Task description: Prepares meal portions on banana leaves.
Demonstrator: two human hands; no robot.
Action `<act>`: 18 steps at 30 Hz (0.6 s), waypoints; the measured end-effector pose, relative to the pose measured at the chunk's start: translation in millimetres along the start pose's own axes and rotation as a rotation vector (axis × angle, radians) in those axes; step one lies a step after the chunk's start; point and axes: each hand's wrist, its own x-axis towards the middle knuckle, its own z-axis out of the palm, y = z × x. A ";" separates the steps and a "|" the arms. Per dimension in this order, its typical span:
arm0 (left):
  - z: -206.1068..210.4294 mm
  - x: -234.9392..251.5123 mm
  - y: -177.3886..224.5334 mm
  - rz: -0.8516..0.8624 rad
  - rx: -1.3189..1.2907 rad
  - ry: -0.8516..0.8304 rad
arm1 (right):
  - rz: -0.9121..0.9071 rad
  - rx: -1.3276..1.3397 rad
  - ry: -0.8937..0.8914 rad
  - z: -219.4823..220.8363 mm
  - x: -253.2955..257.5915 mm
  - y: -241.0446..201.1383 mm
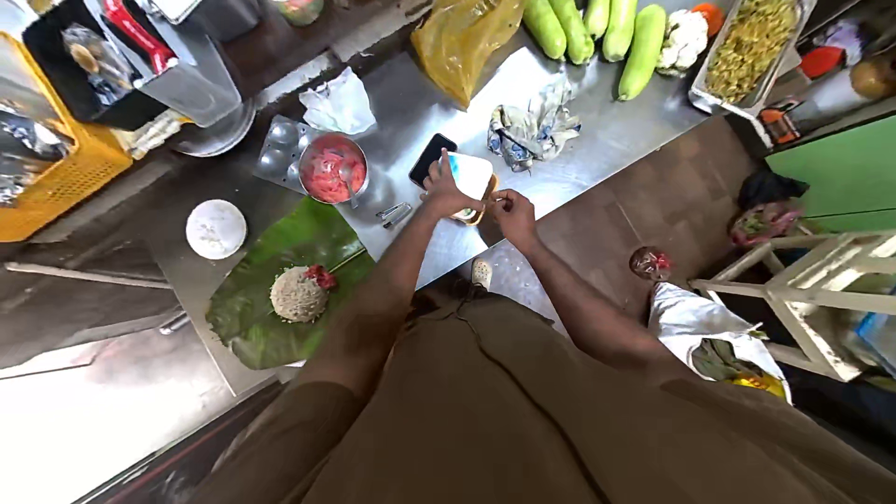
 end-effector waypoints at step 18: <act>-35.4 -194.6 -149.2 -0.151 -0.839 0.332 | -0.245 -0.616 -0.188 -9.1 56.1 -46.7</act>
